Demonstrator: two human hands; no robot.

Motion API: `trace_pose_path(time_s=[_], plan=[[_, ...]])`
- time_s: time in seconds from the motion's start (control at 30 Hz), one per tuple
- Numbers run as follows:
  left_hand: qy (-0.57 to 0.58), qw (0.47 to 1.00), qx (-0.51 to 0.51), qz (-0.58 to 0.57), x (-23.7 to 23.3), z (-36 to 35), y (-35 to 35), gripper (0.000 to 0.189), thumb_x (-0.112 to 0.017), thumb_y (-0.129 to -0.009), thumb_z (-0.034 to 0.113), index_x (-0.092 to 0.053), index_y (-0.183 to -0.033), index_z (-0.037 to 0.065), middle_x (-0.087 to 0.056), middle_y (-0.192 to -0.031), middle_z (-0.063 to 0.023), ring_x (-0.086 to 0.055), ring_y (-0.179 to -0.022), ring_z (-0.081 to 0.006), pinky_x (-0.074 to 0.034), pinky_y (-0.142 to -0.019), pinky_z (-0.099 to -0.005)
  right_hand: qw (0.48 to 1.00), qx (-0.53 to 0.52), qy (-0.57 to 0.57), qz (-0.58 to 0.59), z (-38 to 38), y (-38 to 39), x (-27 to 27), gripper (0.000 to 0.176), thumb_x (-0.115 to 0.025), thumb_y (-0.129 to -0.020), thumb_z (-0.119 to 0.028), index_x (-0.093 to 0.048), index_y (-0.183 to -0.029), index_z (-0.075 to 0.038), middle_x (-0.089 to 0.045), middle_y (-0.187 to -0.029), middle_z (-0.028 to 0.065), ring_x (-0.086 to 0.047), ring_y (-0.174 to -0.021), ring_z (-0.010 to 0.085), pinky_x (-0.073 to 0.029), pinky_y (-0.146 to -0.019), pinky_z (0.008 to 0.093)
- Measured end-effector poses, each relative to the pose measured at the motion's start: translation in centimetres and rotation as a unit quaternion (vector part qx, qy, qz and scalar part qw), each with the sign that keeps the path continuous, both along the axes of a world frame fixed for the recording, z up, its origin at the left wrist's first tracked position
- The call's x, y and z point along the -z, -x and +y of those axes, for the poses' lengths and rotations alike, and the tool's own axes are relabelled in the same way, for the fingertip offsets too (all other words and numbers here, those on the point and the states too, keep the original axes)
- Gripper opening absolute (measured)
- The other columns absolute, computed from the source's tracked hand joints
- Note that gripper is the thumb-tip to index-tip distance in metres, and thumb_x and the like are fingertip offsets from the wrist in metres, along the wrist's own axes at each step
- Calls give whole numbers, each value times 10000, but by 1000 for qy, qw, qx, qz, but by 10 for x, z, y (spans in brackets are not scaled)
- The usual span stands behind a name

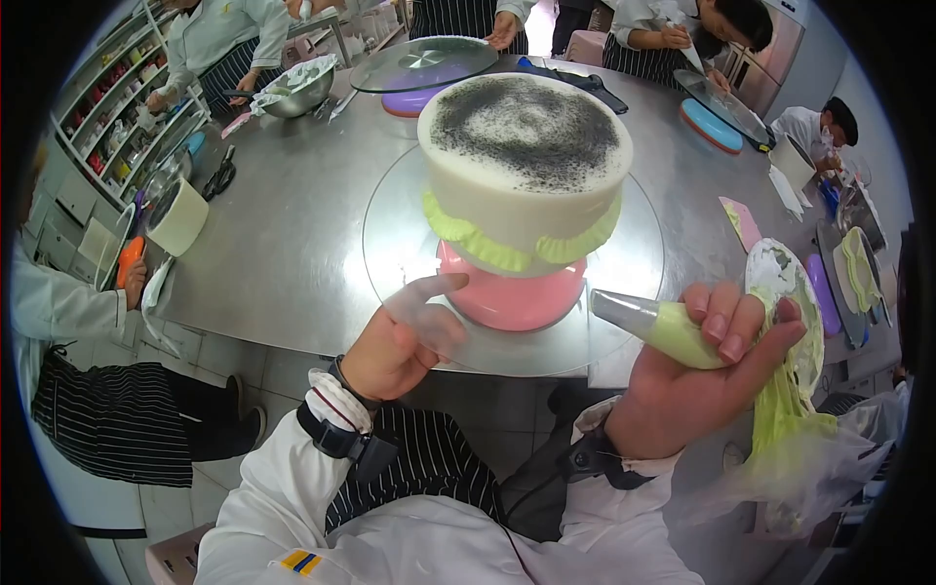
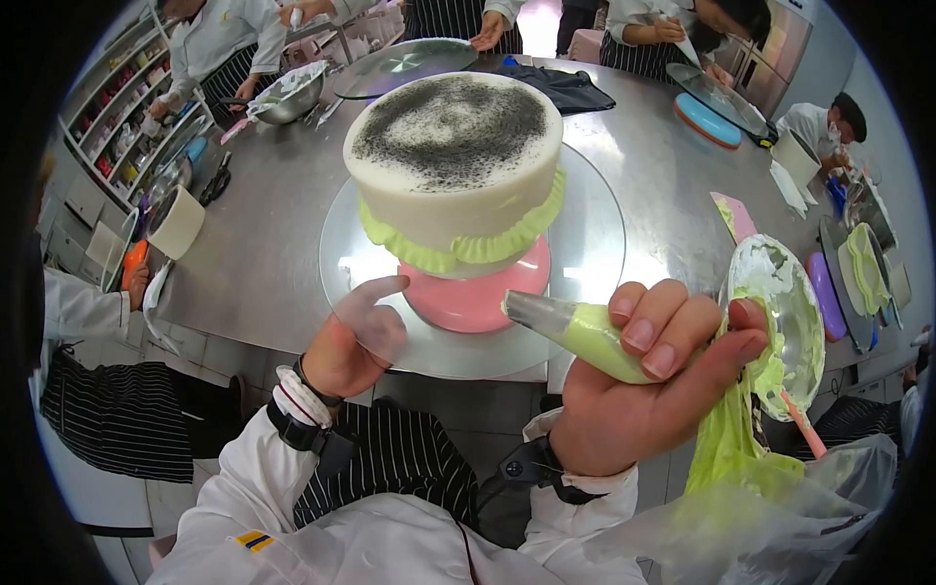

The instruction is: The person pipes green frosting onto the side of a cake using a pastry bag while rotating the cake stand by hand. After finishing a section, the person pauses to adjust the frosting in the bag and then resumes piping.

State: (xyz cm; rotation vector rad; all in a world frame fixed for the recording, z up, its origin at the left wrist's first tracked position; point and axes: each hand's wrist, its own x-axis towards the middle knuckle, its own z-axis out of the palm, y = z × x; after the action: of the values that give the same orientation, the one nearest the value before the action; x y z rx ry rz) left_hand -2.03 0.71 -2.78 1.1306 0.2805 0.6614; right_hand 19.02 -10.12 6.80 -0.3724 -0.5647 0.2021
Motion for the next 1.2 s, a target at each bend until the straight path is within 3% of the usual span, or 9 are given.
trace_pose_path(time_s=[0.07, 0.17, 0.6, 0.7, 0.8, 0.9, 0.97, 1.1, 1.2], plan=[[40, 999, 0, -32, 0, 0, -2, 899, -377, -798, 708, -295, -1379, 28, -607, -929, -83, -557, -814, -153, -463, -794, -318, 1000, 3, -1, -1, 0, 1, 0, 253, -358, -992, -342, -478, -1065, -131, -360, -581, -52, -367, -544, 69, -372, -588, 239], [95, 990, 6, -100, 3, -2, -4, 910, -378, -780, 720, -301, -1379, 40, -605, -932, -76, -561, -836, -152, -461, -803, -321, 1000, 14, -4, -16, 0, 1, 0, 263, -338, -997, -341, -465, -1079, -126, -365, -585, -49, -371, -546, 70, -372, -585, 238], [132, 986, -39, -96, -6, -6, -9, 900, -347, -793, 720, -263, -1389, 51, -624, -915, -76, -604, -852, -187, -472, -842, -349, 1000, 5, -10, -25, 0, 0, 1, 278, -316, -1000, -349, -459, -1083, -125, -381, -588, -45, -378, -545, 74, -371, -579, 237], [111, 989, -26, -94, 0, -4, -6, 900, -363, -797, 717, -250, -1399, 57, -624, -926, -80, -599, -868, -185, -469, -845, -347, 999, -2, -15, -31, 0, 0, 2, 282, -316, -998, -359, -462, -1076, -130, -386, -584, -44, -385, -545, 76, -372, -577, 237], [21, 999, -21, -33, 0, -3, -1, 885, -383, -802, 712, -256, -1401, 73, -613, -949, -86, -582, -874, -163, -465, -825, -330, 999, -5, -21, -42, -1, 0, 3, 291, -317, -996, -372, -467, -1061, -132, -391, -579, -43, -393, -543, 78, -375, -574, 239], [-26, 998, 49, 29, -4, 0, 1, 878, -393, -806, 709, -248, -1412, 90, -602, -988, -102, -574, -900, -166, -459, -831, -317, 999, -6, -24, -48, -2, 0, 2, 300, -317, -993, -386, -472, -1037, -132, -397, -574, -42, -399, -541, 80, -379, -573, 241], [124, 988, 10, -93, 3, -3, -2, 870, -384, -807, 710, -248, -1415, 103, -596, -1017, -117, -574, -945, -185, -452, -863, -329, 998, -10, -26, -48, -2, -1, 2, 305, -316, -992, -393, -473, -1022, -133, -400, -572, -42, -401, -541, 80, -381, -574, 241], [163, 977, -18, -136, -7, -6, -9, 864, -367, -810, 713, -242, -1416, 110, -596, -1030, -129, -572, -976, -205, -446, -885, -348, 997, -1, -28, -65, -1, -1, 4, 314, -307, -991, -405, -459, -978, -130, -407, -566, -38, -406, -529, 82, -390, -569, 250], [142, 977, 12, -159, 1, -2, -7, 895, -446, -818, 653, -150, -1449, 91, -568, -1161, -127, -562, -1075, -190, -453, -911, -344, 997, 9, -25, -78, 0, 2, 5, 316, -295, -992, -405, -441, -963, -127, -408, -563, -34, -407, -522, 86, -396, -565, 258]])
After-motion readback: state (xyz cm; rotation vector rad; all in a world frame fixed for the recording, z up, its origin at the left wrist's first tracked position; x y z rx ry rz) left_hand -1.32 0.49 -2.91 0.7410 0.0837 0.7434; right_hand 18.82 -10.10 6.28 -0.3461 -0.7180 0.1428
